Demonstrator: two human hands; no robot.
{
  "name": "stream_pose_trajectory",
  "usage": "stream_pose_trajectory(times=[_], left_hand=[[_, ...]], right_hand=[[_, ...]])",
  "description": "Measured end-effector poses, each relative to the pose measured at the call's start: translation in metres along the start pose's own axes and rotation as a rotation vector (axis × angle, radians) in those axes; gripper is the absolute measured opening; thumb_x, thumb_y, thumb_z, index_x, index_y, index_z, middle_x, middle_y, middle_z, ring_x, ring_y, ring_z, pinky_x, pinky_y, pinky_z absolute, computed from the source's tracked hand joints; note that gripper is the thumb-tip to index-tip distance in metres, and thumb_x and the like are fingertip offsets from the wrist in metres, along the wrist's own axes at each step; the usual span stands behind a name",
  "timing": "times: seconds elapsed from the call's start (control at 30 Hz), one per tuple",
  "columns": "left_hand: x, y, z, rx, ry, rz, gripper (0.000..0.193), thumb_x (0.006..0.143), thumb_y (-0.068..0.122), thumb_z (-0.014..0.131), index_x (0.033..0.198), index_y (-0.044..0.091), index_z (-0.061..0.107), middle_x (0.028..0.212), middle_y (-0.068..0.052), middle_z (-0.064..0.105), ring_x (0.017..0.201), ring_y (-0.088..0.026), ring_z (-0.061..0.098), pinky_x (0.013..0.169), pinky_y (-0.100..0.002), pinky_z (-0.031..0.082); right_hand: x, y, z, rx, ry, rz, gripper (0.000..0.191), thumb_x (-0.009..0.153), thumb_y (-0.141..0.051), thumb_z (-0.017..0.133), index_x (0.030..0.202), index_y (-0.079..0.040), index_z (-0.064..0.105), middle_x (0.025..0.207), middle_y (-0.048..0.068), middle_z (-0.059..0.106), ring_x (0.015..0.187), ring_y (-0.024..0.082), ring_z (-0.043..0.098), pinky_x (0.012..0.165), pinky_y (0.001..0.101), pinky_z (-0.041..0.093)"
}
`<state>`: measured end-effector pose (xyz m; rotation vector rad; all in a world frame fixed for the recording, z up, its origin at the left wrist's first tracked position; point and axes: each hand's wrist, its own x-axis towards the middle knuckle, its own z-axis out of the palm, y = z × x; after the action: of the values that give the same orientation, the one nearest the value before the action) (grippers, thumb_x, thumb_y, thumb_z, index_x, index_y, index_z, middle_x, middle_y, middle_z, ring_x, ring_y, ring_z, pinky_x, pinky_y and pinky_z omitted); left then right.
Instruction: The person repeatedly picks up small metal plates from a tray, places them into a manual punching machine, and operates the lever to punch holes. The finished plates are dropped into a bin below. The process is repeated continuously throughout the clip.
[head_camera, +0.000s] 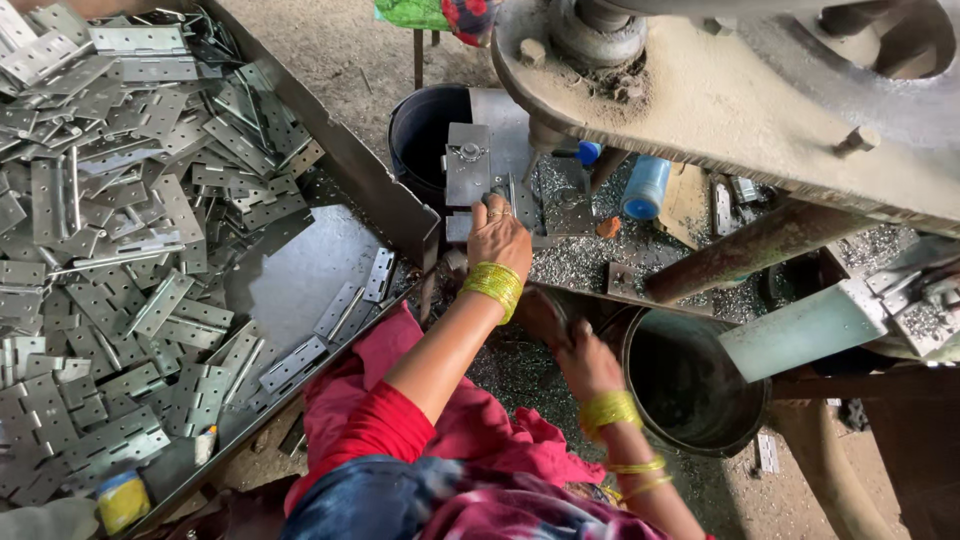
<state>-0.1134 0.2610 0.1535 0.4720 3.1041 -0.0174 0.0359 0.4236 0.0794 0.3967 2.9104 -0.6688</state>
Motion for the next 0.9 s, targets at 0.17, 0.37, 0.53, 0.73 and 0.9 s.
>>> stream_pose_trajectory(times=[0.17, 0.37, 0.53, 0.73, 0.9], left_hand=[[-0.013, -0.010, -0.004, -0.030, 0.277, -0.023, 0.025, 0.088, 0.016, 0.058, 0.097, 0.005, 0.079, 0.132, -0.014, 0.065, 0.126, -0.026, 0.048, 0.100, -0.045, 0.031], [0.009, -0.007, -0.005, -0.050, 0.079, -0.007, 0.024, 0.094, 0.015, 0.057, 0.101, 0.006, 0.079, 0.132, -0.012, 0.066, 0.135, -0.026, 0.046, 0.112, -0.045, 0.028], [0.012, -0.002, 0.013, -0.067, 0.293, -0.064, 0.030, 0.092, 0.015, 0.055, 0.107, 0.002, 0.077, 0.134, -0.012, 0.066, 0.128, -0.025, 0.049, 0.106, -0.046, 0.028], [0.024, -0.022, -0.002, -0.022, 0.050, -0.057, 0.033, 0.089, 0.011, 0.055, 0.114, 0.013, 0.077, 0.155, -0.009, 0.051, 0.142, -0.028, 0.040, 0.113, -0.049, 0.024], [0.037, -0.014, 0.000, -0.023, 0.062, -0.099, 0.037, 0.103, 0.017, 0.049, 0.131, 0.005, 0.071, 0.162, -0.014, 0.044, 0.150, -0.031, 0.035, 0.121, -0.050, 0.020]], right_hand=[[-0.012, 0.016, 0.047, 0.117, -0.080, 0.191, 0.052, 0.091, -0.049, 0.063, 0.122, -0.008, 0.065, 0.095, 0.027, 0.073, 0.092, 0.045, 0.072, 0.079, 0.0543, 0.055], [0.020, 0.027, 0.009, 0.024, -0.030, 0.030, 0.059, 0.089, -0.051, 0.064, 0.123, -0.003, 0.062, 0.099, 0.031, 0.071, 0.100, 0.047, 0.068, 0.083, 0.0548, 0.054], [-0.007, 0.022, 0.045, 0.035, -0.094, 0.220, 0.055, 0.092, -0.053, 0.061, 0.113, -0.004, 0.071, 0.100, 0.029, 0.073, 0.102, 0.047, 0.069, 0.087, 0.0542, 0.054], [0.017, 0.034, 0.029, 0.023, -0.046, -0.019, 0.052, 0.086, -0.048, 0.066, 0.116, -0.005, 0.069, 0.098, 0.028, 0.072, 0.100, 0.047, 0.067, 0.083, 0.0544, 0.054], [0.014, 0.031, 0.025, -0.038, -0.024, 0.028, 0.045, 0.093, -0.046, 0.061, 0.116, -0.008, 0.068, 0.098, 0.027, 0.072, 0.098, 0.046, 0.070, 0.081, 0.0536, 0.056]])
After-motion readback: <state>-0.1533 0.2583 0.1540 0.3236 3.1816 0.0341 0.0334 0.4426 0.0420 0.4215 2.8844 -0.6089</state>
